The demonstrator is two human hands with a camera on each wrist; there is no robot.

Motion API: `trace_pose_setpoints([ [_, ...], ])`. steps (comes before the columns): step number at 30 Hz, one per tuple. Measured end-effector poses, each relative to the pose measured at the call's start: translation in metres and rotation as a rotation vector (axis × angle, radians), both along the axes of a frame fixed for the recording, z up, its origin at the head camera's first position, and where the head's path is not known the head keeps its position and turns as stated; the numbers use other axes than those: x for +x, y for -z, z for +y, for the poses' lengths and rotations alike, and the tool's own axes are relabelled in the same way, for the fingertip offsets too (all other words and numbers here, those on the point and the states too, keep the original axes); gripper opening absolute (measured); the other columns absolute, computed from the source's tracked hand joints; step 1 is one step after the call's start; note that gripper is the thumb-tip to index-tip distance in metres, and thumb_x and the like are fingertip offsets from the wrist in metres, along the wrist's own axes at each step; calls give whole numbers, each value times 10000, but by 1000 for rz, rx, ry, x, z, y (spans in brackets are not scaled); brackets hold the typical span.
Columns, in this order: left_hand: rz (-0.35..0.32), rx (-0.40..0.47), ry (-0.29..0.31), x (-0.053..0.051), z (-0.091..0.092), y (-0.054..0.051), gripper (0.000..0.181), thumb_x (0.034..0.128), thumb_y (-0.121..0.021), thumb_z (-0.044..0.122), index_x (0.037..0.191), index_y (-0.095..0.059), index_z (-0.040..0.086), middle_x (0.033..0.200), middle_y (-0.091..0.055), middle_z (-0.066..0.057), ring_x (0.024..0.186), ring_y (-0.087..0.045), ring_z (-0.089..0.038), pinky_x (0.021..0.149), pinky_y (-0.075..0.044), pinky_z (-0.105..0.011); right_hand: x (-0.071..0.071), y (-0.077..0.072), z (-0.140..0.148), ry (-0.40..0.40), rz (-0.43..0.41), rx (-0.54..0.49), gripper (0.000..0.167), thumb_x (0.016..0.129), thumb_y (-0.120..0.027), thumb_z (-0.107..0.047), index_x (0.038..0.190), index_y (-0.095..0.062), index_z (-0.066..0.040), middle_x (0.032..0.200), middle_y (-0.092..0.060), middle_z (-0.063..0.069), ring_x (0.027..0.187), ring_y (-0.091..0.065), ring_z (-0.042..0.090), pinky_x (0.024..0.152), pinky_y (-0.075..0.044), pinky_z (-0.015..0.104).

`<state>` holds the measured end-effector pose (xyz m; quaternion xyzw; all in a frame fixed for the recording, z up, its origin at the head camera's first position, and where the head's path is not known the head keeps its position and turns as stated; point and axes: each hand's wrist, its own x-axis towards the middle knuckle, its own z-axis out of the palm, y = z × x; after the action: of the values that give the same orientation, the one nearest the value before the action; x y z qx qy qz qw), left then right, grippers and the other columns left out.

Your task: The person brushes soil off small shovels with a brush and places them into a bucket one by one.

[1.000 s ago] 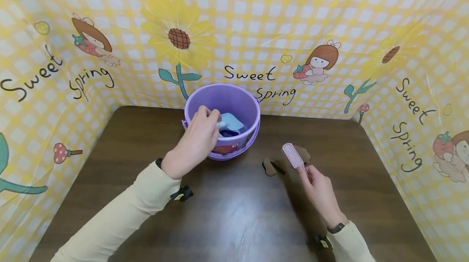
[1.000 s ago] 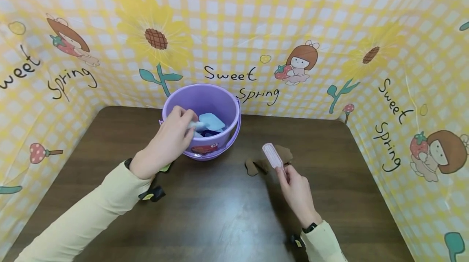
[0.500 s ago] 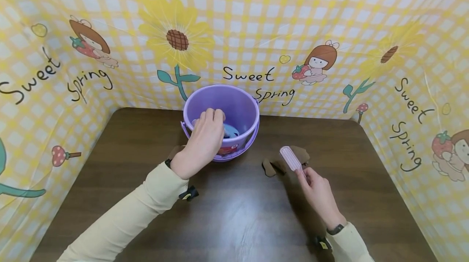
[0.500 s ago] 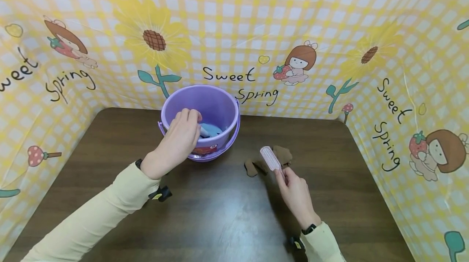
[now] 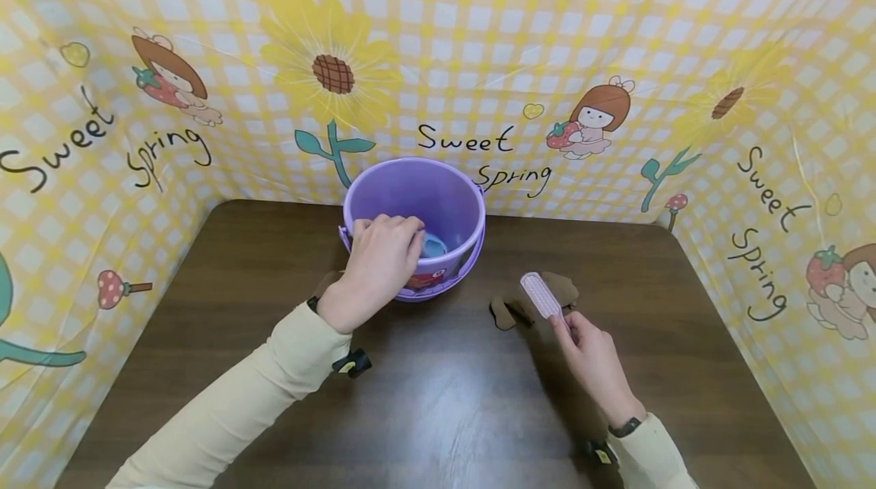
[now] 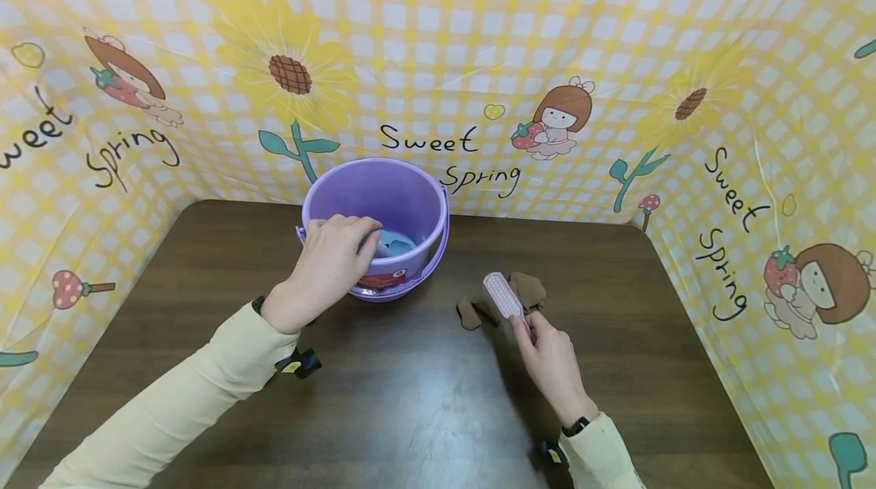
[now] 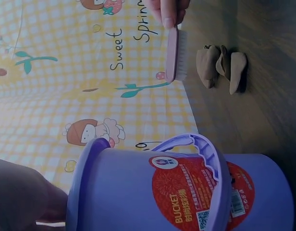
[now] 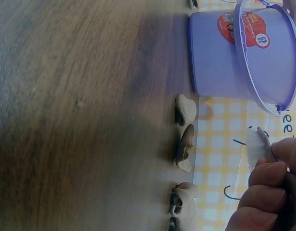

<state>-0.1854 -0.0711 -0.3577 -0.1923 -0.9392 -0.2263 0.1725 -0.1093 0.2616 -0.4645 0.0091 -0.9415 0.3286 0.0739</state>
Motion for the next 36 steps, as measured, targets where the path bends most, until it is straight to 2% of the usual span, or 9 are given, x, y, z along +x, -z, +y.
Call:
trace_pose_setpoints([
  [5,3,-2,6,2,-2,4,156,1017,-655,158,1025,-771,54,910,-767,-92,933,-664,-334,867,-393,-572,2,1,0,-2,-26,-9,243,1054,-636,-257,919,-627,-56,685,-457,-10,576,-419,133,515,-322,263],
  [9,44,12,27,6,-5,8,144,1000,-663,154,989,-770,59,913,-757,-88,953,-636,-343,876,-407,-577,5,1,-1,-4,-55,-22,248,1059,-626,-274,941,-629,-56,698,-470,1,585,-428,139,516,-328,263],
  [15,151,114,46,18,-21,14,119,989,-673,121,1041,-698,17,914,-651,-128,843,-564,-320,746,-437,-459,4,3,-3,-12,-64,-27,226,1048,-644,-263,945,-624,-63,715,-495,19,595,-453,161,518,-341,264],
  [19,174,186,55,32,-36,19,82,977,-676,97,998,-641,27,842,-599,-85,759,-548,-252,688,-441,-387,3,2,-3,-30,-48,-22,213,1044,-651,-254,941,-624,-69,712,-499,16,587,-452,160,513,-343,265],
  [22,151,179,20,42,-48,25,83,969,-688,108,979,-632,46,807,-583,-56,701,-533,-218,622,-433,-359,2,0,-4,-41,-27,-14,229,1048,-645,-265,929,-621,-71,698,-487,5,578,-441,148,512,-337,268],
  [26,75,120,-54,52,-63,36,88,963,-693,121,923,-631,74,746,-540,-22,623,-490,-185,544,-394,-337,1,-4,-5,-46,-17,-8,254,1056,-633,-282,913,-614,-72,685,-469,-5,577,-434,140,517,-331,269],
  [30,8,61,-96,60,-76,47,115,955,-695,119,863,-631,95,716,-531,-2,600,-493,-177,520,-399,-349,1,-6,-7,-44,-19,-3,257,1056,-632,-279,910,-611,-69,682,-467,-5,577,-436,145,518,-332,270],
  [36,-131,-63,-173,68,-95,66,178,930,-730,153,854,-592,68,729,-555,-68,626,-571,-303,484,-448,-457,2,-6,-9,-46,2,7,247,1043,-655,-260,883,-606,-77,662,-451,-17,570,-429,145,523,-331,274],
])
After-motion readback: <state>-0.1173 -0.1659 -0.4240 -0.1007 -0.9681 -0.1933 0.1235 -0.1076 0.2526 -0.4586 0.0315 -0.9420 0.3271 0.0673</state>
